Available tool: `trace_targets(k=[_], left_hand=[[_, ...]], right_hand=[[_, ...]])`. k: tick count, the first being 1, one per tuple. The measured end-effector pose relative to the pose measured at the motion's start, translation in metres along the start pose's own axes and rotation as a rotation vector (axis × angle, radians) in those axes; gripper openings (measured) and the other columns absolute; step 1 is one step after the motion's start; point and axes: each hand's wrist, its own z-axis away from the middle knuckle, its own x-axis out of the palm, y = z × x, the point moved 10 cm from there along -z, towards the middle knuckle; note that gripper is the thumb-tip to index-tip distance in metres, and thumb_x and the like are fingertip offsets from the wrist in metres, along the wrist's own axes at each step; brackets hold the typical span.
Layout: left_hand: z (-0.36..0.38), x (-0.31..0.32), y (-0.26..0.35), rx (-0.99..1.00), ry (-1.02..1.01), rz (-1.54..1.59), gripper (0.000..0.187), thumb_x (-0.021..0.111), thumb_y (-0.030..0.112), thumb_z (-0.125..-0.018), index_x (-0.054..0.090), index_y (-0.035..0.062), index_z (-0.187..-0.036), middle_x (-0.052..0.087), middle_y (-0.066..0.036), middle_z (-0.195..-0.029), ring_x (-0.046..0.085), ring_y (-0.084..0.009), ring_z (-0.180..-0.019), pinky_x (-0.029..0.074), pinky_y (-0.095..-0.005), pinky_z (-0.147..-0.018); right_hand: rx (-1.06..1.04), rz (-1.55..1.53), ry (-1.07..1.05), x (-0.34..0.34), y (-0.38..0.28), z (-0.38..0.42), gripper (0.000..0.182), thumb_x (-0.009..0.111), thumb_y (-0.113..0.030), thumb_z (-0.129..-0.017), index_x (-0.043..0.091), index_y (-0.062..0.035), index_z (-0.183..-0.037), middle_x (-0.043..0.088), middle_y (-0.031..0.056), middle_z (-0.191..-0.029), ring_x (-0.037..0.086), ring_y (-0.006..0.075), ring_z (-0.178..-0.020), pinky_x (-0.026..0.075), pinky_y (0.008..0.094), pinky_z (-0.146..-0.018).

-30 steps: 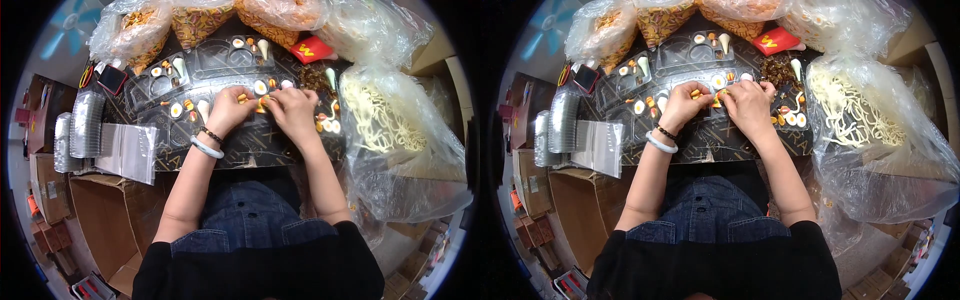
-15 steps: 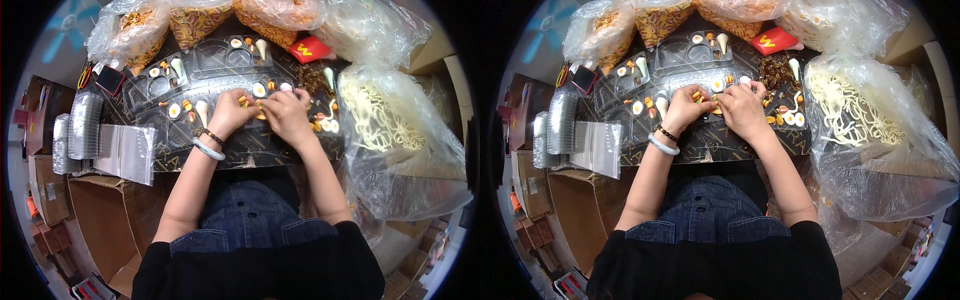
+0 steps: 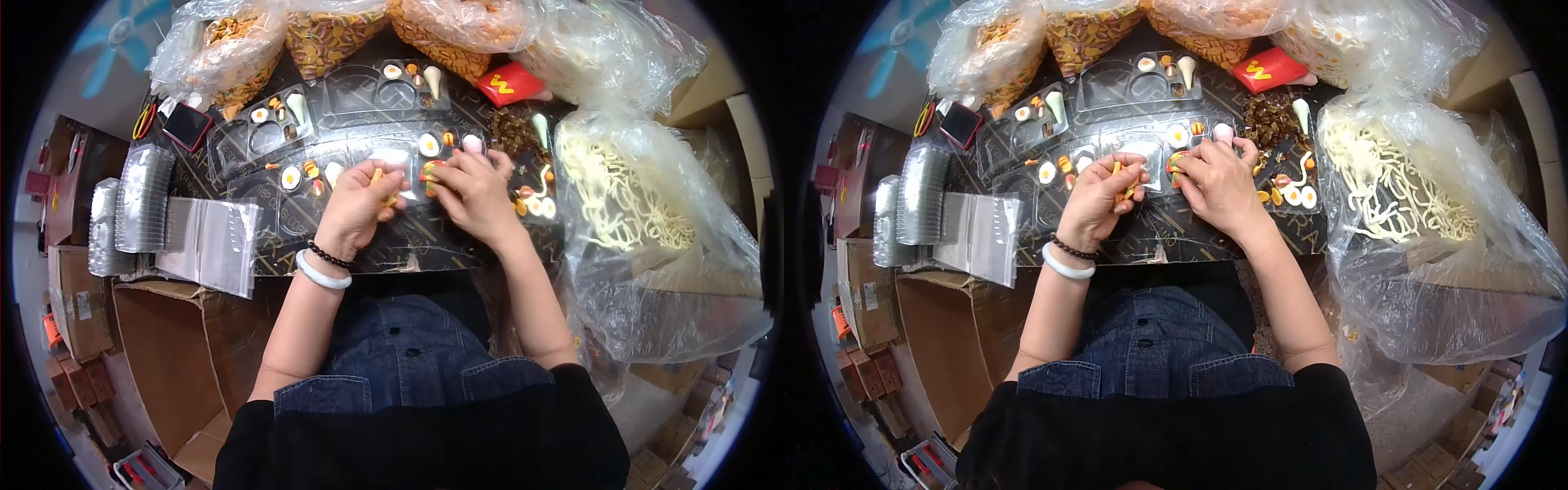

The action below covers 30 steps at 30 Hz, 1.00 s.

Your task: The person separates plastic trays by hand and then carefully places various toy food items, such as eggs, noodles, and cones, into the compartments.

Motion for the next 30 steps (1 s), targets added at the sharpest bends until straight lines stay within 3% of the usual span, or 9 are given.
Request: trace_targets(k=[4,8,13,18,19,20,22,26,30], left_hand=[[0.005,0.004,-0.013,-0.022,-0.032,0.02,0.016,0.059,0.011,-0.088,0.056,-0.0003,-0.099,0.062,-0.008,-0.08,0.055,-0.0084,-0.059,0.038,-0.0131,-0.041],[0.01,0.006,-0.018,-0.073,-0.095,0.122,0.023,0.056,0.009,-0.089,0.054,-0.0029,-0.109,0.062,-0.012,-0.096,0.06,-0.0121,-0.077,0.044,-0.0155,-0.053],[0.017,0.024,-0.02,-0.008,-0.223,0.156,0.038,0.054,0.006,-0.088,0.045,-0.0038,-0.124,0.06,-0.012,-0.108,0.061,-0.014,-0.086,0.046,-0.0163,-0.059],[0.017,0.046,-0.025,0.075,-0.275,0.016,0.042,0.058,0.005,-0.087,0.045,0.0004,-0.127,0.06,-0.005,-0.107,0.057,-0.005,-0.08,0.043,-0.0142,-0.058],[0.017,0.05,-0.027,0.071,-0.283,-0.041,0.042,0.059,0.006,-0.087,0.046,0.0007,-0.126,0.06,-0.004,-0.106,0.056,-0.0036,-0.078,0.043,-0.0139,-0.057],[0.015,0.048,-0.03,0.056,-0.241,-0.062,0.033,0.059,0.006,-0.087,0.052,0.0,-0.119,0.062,-0.005,-0.097,0.057,-0.0053,-0.071,0.044,-0.0151,-0.055],[0.018,0.048,-0.03,0.03,-0.186,-0.094,0.026,0.059,0.006,-0.087,0.054,0.0001,-0.111,0.063,-0.006,-0.092,0.058,-0.0065,-0.067,0.043,-0.0155,-0.052],[0.018,0.037,-0.039,-0.004,-0.118,-0.178,0.01,0.06,0.006,-0.086,0.058,0.0013,-0.094,0.063,-0.007,-0.078,0.057,-0.0092,-0.056,0.041,-0.0165,-0.046],[0.023,0.058,-0.038,0.05,-0.075,-0.679,0.019,0.07,0.016,-0.08,0.063,0.0009,-0.072,0.06,-0.001,-0.061,0.051,-0.0045,-0.051,0.039,-0.0178,-0.045]], right_hand=[[-0.018,0.056,-0.062,0.01,-0.002,0.003,0.009,0.067,-0.01,-0.071,0.065,-0.0148,-0.079,0.056,-0.0009,-0.081,0.055,0.017,-0.084,0.028,0.0415,-0.087],[-0.002,0.025,0.034,-0.007,-0.001,0.002,0.007,0.066,-0.011,-0.075,0.066,-0.0134,-0.081,0.058,-0.0003,-0.08,0.056,0.0175,-0.082,0.029,0.0392,-0.086],[0.241,-0.386,0.047,-0.016,0.008,0.018,0.012,0.064,-0.014,-0.08,0.069,-0.0104,-0.09,0.062,0.0035,-0.081,0.058,0.0166,-0.08,0.033,0.0327,-0.081],[0.375,-0.614,-0.026,-0.003,0.009,0.031,0.013,0.065,-0.014,-0.08,0.07,-0.0087,-0.091,0.063,0.0058,-0.085,0.06,0.0181,-0.077,0.043,0.031,-0.075],[0.391,-0.703,-0.018,0.001,0.013,0.035,0.012,0.063,-0.011,-0.082,0.067,-0.0039,-0.091,0.064,0.0047,-0.082,0.06,0.0146,-0.075,0.046,0.0273,-0.07],[0.392,-0.7,-0.015,0.0,0.014,0.038,0.012,0.063,-0.011,-0.082,0.067,-0.0039,-0.091,0.064,0.0047,-0.082,0.06,0.0146,-0.075,0.046,0.0273,-0.07],[0.631,-0.908,-0.022,0.01,0.03,0.054,0.011,0.06,-0.01,-0.086,0.063,0.0004,-0.091,0.062,0.0025,-0.08,0.058,0.0095,-0.074,0.046,0.0233,-0.066],[0.731,-1.055,0.068,0.003,0.039,0.069,0.01,0.059,-0.009,-0.088,0.06,0.0003,-0.09,0.061,0.0008,-0.079,0.056,0.0049,-0.071,0.045,0.0188,-0.064],[0.794,-0.916,0.137,-0.016,0.05,0.087,0.01,0.061,-0.01,-0.087,0.061,-0.0001,-0.088,0.061,0.0001,-0.078,0.055,0.0042,-0.068,0.045,0.0186,-0.063]])
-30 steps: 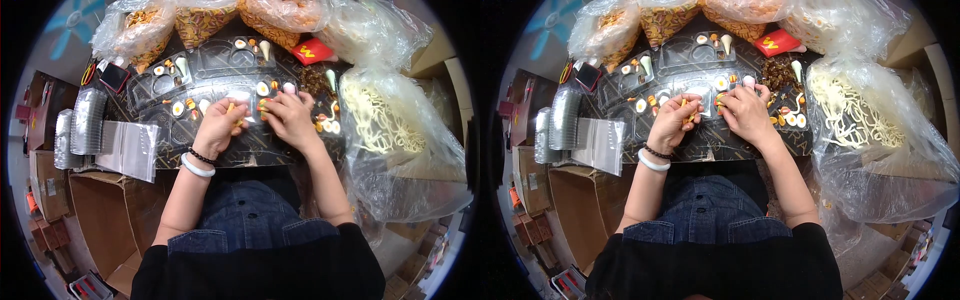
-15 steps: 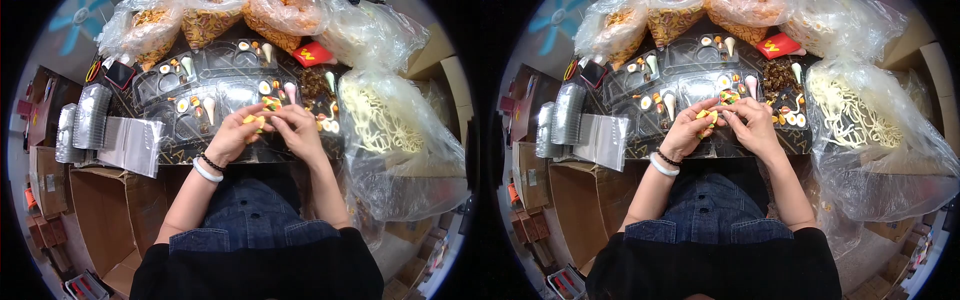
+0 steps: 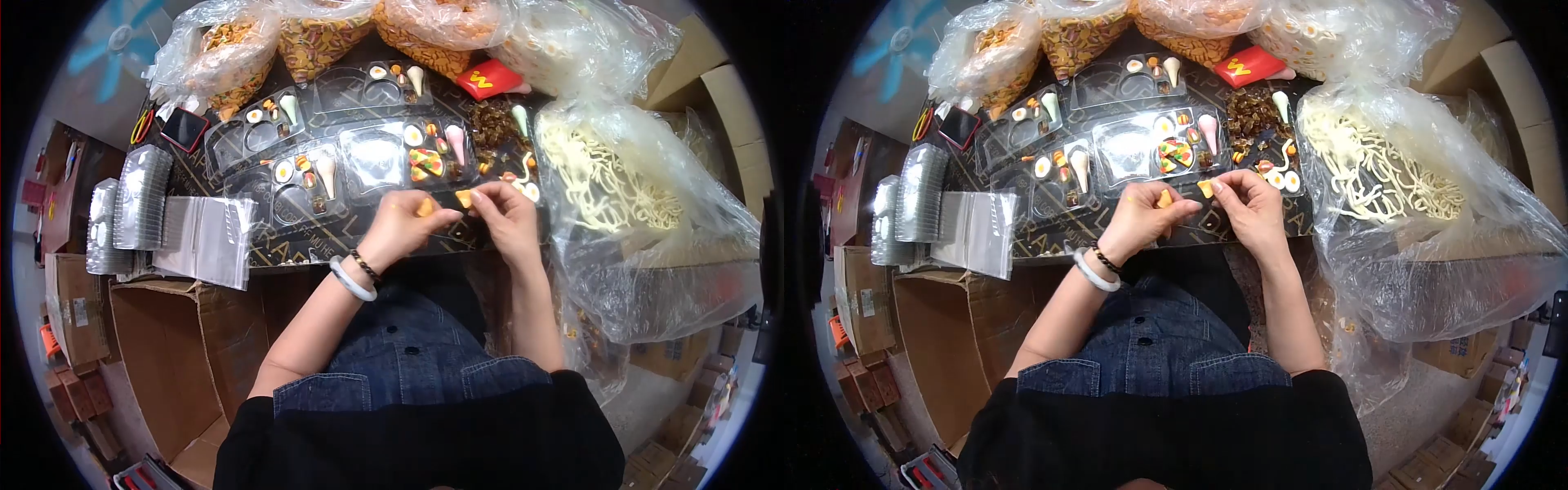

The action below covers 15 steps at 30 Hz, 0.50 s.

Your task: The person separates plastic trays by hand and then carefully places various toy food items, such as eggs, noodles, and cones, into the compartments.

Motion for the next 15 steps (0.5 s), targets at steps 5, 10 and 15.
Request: trace_targets(k=[5,10,15], left_hand=[[-0.005,-0.002,0.016,0.381,0.179,-0.113,0.017,0.067,0.013,-0.083,0.067,0.0005,-0.094,0.059,0.002,-0.062,0.048,-0.0036,-0.058,0.042,-0.02,-0.052],[-0.001,-0.037,0.019,0.339,0.258,-0.281,0.012,0.067,0.01,-0.078,0.068,0.0031,-0.088,0.063,-0.01,-0.078,0.06,-0.0179,-0.068,0.048,-0.0281,-0.062],[-0.025,-0.049,0.044,0.484,0.387,-0.719,0.017,0.07,0.016,-0.074,0.069,0.0047,-0.087,0.058,-0.014,-0.071,0.059,-0.0278,-0.065,0.046,-0.0338,-0.059]], right_hand=[[-0.14,0.05,0.113,-0.02,-0.009,0.006,0.01,0.063,-0.009,-0.085,0.063,0.0001,-0.09,0.061,0.0002,-0.076,0.054,0.0044,-0.068,0.045,0.0192,-0.062],[-0.625,0.556,0.085,0.012,-0.051,0.003,0.009,0.066,-0.005,-0.078,0.064,-0.0044,-0.086,0.063,0.0052,-0.077,0.06,0.016,-0.071,0.044,0.0288,-0.068],[-0.87,0.982,-0.019,0.057,-0.046,-0.006,0.008,0.066,-0.012,-0.076,0.066,-0.0117,-0.084,0.062,-0.0004,-0.086,0.058,0.0169,-0.081,0.035,0.0351,-0.083]])
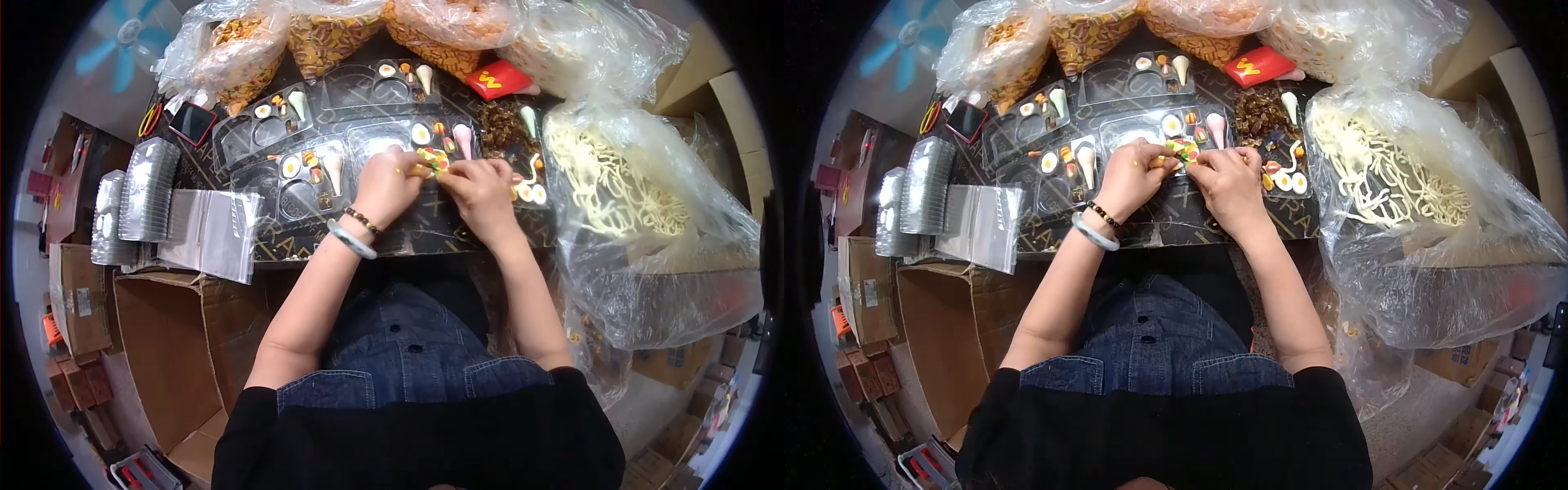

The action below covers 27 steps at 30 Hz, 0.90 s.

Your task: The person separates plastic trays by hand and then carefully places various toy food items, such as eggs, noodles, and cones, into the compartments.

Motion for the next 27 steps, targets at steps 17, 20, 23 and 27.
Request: trace_targets(k=[17,20,23,27], left_hand=[[-0.003,0.017,-0.038,-0.274,-0.168,0.292,0.016,0.071,0.013,-0.075,0.066,-0.0015,-0.076,0.061,-0.004,-0.065,0.051,-0.0065,-0.059,0.044,-0.0237,-0.055],[-0.002,0.018,-0.047,-0.325,-0.199,0.417,0.012,0.07,0.01,-0.076,0.066,-0.001,-0.079,0.062,0.0,-0.067,0.051,-0.0038,-0.062,0.043,-0.0214,-0.056],[-0.003,0.019,-0.051,-0.336,-0.194,0.485,0.011,0.07,0.009,-0.077,0.067,-0.0006,-0.081,0.062,0.001,-0.07,0.052,-0.0035,-0.063,0.044,-0.0204,-0.057],[-0.007,0.023,-0.05,-0.327,-0.194,0.572,0.011,0.07,0.006,-0.075,0.067,-0.0002,-0.083,0.064,0.0,-0.072,0.054,-0.0041,-0.065,0.046,-0.0202,-0.06]], right_hand=[[0.05,-0.02,-0.012,0.026,0.009,-0.032,0.01,0.067,-0.016,-0.074,0.067,-0.0157,-0.084,0.057,-0.0008,-0.083,0.055,0.0168,-0.085,0.028,0.0418,-0.087],[0.023,-0.132,-0.135,0.035,0.009,-0.035,0.009,0.068,-0.016,-0.074,0.067,-0.0153,-0.082,0.057,-0.0003,-0.084,0.055,0.0171,-0.088,0.028,0.0424,-0.088],[-0.023,-0.167,-0.199,0.042,0.007,-0.034,0.008,0.069,-0.016,-0.073,0.067,-0.0145,-0.081,0.057,-0.0005,-0.083,0.055,0.0173,-0.087,0.028,0.0418,-0.088],[0.077,-0.154,-0.092,0.027,0.015,-0.034,0.008,0.069,-0.017,-0.073,0.067,-0.0141,-0.08,0.057,-0.0011,-0.082,0.055,0.0173,-0.086,0.028,0.0413,-0.088]])
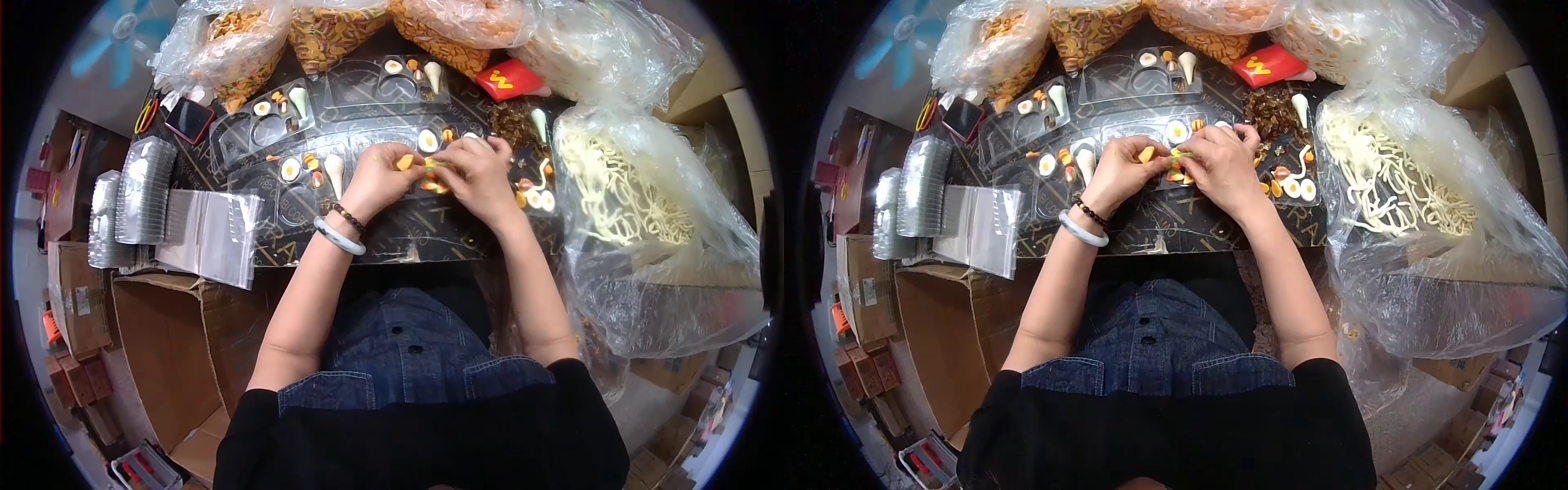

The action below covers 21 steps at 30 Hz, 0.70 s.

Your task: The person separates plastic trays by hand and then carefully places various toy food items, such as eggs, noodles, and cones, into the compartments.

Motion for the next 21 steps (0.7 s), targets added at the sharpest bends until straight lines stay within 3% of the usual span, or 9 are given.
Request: trace_targets(k=[10,16,21], left_hand=[[-0.002,0.001,0.009,0.068,0.055,-0.244,0.01,0.071,0.007,-0.072,0.068,0.0003,-0.079,0.064,-0.004,-0.069,0.055,-0.0067,-0.062,0.046,-0.0226,-0.057],[-0.007,-0.001,-0.001,0.01,0.042,-0.206,0.009,0.07,0.006,-0.072,0.067,0.0002,-0.078,0.063,-0.003,-0.067,0.054,-0.0057,-0.061,0.045,-0.0218,-0.055],[-0.002,0.004,0.009,-0.026,-0.081,0.091,0.016,0.071,0.015,-0.076,0.063,0.001,-0.074,0.059,0.0,-0.063,0.051,-0.0044,-0.057,0.041,-0.0191,-0.051]], right_hand=[[0.009,0.136,0.053,-0.001,-0.03,0.025,0.011,0.07,-0.018,-0.071,0.063,-0.0099,-0.068,0.054,0.0006,-0.078,0.053,0.0187,-0.084,0.028,0.0438,-0.089],[0.077,0.132,0.05,-0.004,-0.018,0.026,0.009,0.068,-0.016,-0.072,0.062,-0.0096,-0.07,0.055,0.0006,-0.08,0.053,0.0187,-0.085,0.027,0.0457,-0.09],[0.057,0.027,-0.039,-0.008,-0.009,0.029,0.008,0.066,-0.013,-0.074,0.065,-0.0113,-0.081,0.059,-0.0006,-0.085,0.055,0.0173,-0.088,0.026,0.0462,-0.091]])
